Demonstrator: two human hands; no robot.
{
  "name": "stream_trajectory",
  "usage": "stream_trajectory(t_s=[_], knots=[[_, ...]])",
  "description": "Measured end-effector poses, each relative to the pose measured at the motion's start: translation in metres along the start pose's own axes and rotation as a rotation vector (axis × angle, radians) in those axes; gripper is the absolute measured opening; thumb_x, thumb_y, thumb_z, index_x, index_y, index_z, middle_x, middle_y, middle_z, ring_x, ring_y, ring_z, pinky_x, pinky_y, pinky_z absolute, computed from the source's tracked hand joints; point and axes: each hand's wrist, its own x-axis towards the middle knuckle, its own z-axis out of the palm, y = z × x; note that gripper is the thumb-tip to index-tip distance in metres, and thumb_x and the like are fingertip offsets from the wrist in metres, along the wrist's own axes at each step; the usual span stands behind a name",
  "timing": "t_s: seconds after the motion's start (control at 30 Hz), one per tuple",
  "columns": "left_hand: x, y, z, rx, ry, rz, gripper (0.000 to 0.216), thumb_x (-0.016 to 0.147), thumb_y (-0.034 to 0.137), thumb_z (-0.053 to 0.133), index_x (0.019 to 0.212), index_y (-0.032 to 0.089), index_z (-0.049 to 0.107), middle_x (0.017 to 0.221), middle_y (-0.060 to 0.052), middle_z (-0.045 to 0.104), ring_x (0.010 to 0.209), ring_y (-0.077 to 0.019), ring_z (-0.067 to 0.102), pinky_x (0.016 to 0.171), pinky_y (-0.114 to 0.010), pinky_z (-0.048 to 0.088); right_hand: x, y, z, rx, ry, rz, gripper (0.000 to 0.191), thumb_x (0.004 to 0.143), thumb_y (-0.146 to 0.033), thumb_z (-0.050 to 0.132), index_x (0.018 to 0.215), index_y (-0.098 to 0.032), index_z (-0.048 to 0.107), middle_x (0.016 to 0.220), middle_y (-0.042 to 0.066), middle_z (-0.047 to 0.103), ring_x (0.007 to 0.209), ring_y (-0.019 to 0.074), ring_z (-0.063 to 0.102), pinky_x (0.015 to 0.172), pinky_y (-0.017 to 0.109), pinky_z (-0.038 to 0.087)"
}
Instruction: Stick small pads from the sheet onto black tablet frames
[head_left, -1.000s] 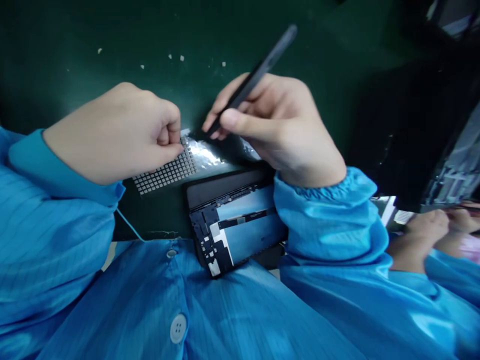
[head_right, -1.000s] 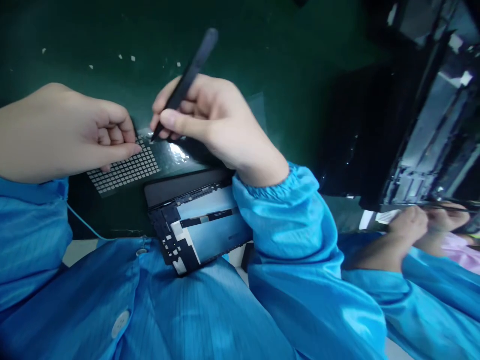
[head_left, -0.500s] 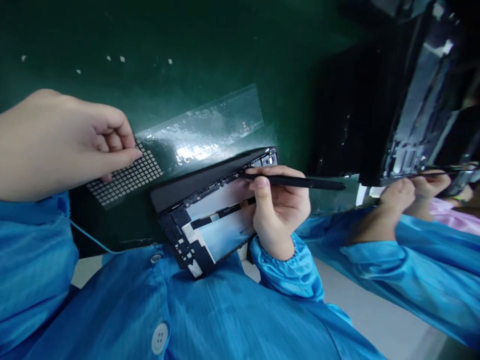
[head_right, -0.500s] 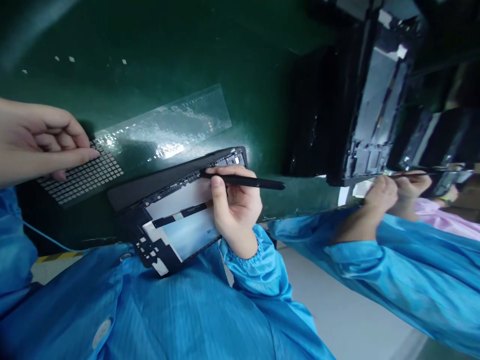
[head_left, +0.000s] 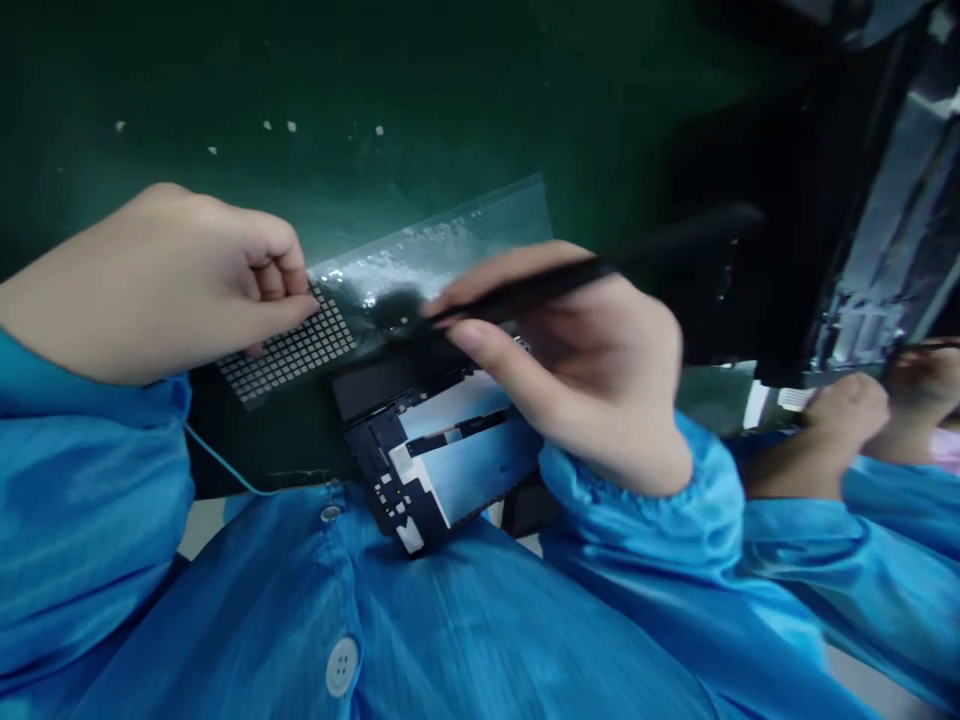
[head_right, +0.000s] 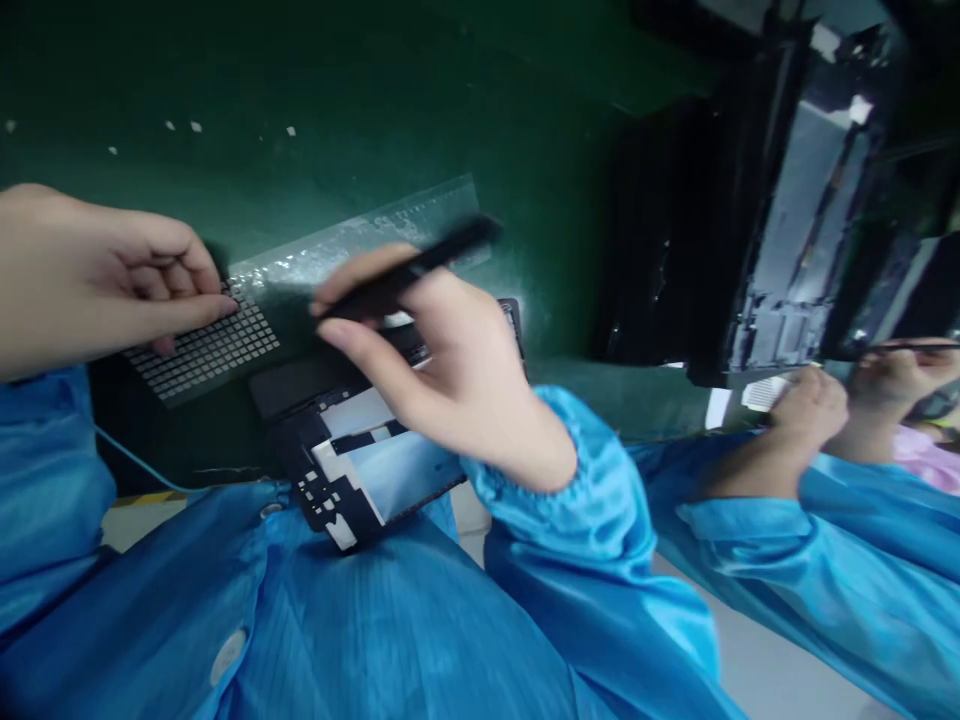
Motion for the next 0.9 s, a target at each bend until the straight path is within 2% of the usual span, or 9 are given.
stream_trajectory(t_s=[0.07, 0.17, 0.3, 0.4, 0.5, 0.6, 0.7, 0.8, 0.9], knots=[[-0.002, 0.013, -0.004, 0.049, -0.001, -0.015, 0.037, 0.093, 0.054, 0.059, 0.097, 0.021, 0.076, 0.083, 0.003, 0.074, 0.084, -0.0134, 0.065, 0.097, -0.031, 0.052, 0.04, 0.005, 0.01, 0.074, -0.246, -0.044, 0.015, 0.104, -0.04, 0.078, 0.109, -0.026, 0.076, 0.113, 0.003, 0.083, 0.107, 0.0222, 0.081, 0.101, 0.039, 0.068], [-0.003, 0.022, -0.008, 0.025, -0.05, -0.065, 0.032, 0.093, 0.048, 0.06, 0.096, 0.02, 0.076, 0.084, 0.001, 0.075, 0.089, -0.0161, 0.067, 0.107, -0.037, 0.054, 0.082, 0.022, 0.026, 0.109, -0.42, -0.053, 0.024, 0.098, -0.047, 0.085, 0.104, -0.026, 0.076, 0.109, 0.001, 0.083, 0.103, 0.0209, 0.079, 0.1, 0.038, 0.068], [-0.001, 0.019, -0.005, 0.034, -0.026, -0.069, 0.033, 0.096, 0.047, 0.06, 0.097, 0.019, 0.078, 0.081, 0.002, 0.071, 0.089, -0.0183, 0.07, 0.111, -0.045, 0.056, 0.093, 0.036, 0.031, 0.171, -0.459, 0.017, 0.031, 0.09, -0.049, 0.093, 0.104, -0.026, 0.078, 0.101, -0.002, 0.083, 0.094, 0.0167, 0.077, 0.092, 0.03, 0.067], [0.0, 0.017, -0.003, 0.059, 0.0, -0.05, 0.033, 0.096, 0.048, 0.058, 0.092, 0.021, 0.076, 0.08, 0.003, 0.071, 0.088, -0.0188, 0.071, 0.109, -0.043, 0.058, 0.09, 0.035, 0.028, 0.171, -0.488, 0.0, 0.024, 0.094, -0.044, 0.091, 0.106, -0.027, 0.079, 0.101, -0.003, 0.083, 0.091, 0.0134, 0.076, 0.087, 0.025, 0.065], [0.0, 0.019, -0.003, 0.064, -0.004, -0.051, 0.028, 0.094, 0.048, 0.061, 0.087, 0.024, 0.074, 0.079, 0.003, 0.073, 0.084, -0.0192, 0.07, 0.106, -0.039, 0.058, 0.092, 0.032, 0.029, 0.078, -0.49, -0.051, 0.015, 0.098, -0.038, 0.086, 0.107, -0.027, 0.081, 0.105, -0.003, 0.083, 0.096, 0.0159, 0.077, 0.094, 0.03, 0.066], [0.0, 0.02, -0.005, 0.037, -0.019, -0.043, 0.031, 0.093, 0.05, 0.06, 0.09, 0.024, 0.076, 0.078, 0.002, 0.074, 0.085, -0.0202, 0.07, 0.108, -0.039, 0.056, 0.09, 0.031, 0.028, 0.126, -0.505, -0.043, 0.021, 0.095, -0.041, 0.089, 0.105, -0.025, 0.08, 0.105, -0.002, 0.082, 0.099, 0.0177, 0.079, 0.098, 0.033, 0.067], [-0.001, 0.016, -0.005, 0.014, -0.027, -0.029, 0.041, 0.091, 0.056, 0.055, 0.096, 0.022, 0.078, 0.08, 0.002, 0.074, 0.09, -0.0191, 0.071, 0.11, -0.038, 0.055, 0.066, 0.029, 0.018, 0.395, -0.306, 0.097, 0.022, 0.095, -0.041, 0.089, 0.102, -0.023, 0.078, 0.097, 0.0, 0.083, 0.088, 0.0166, 0.079, 0.085, 0.031, 0.068], [-0.001, 0.007, -0.001, 0.019, 0.021, 0.026, 0.045, 0.091, 0.06, 0.054, 0.094, 0.022, 0.078, 0.081, 0.003, 0.074, 0.085, -0.016, 0.07, 0.102, -0.034, 0.054, 0.015, 0.028, 0.003, 0.432, 0.195, 0.18, 0.004, 0.094, -0.023, 0.083, 0.097, -0.025, 0.082, 0.087, -0.001, 0.082, 0.074, 0.0136, 0.073, 0.07, 0.027, 0.061], [0.001, -0.001, 0.002, 0.032, 0.051, 0.058, 0.042, 0.094, 0.061, 0.058, 0.096, 0.023, 0.077, 0.077, 0.006, 0.075, 0.077, -0.0145, 0.069, 0.089, -0.031, 0.052, -0.04, 0.034, -0.003, 0.286, 0.589, 0.174, 0.004, 0.093, -0.022, 0.084, 0.096, -0.025, 0.083, 0.084, -0.001, 0.079, 0.071, 0.0125, 0.071, 0.066, 0.025, 0.058]])
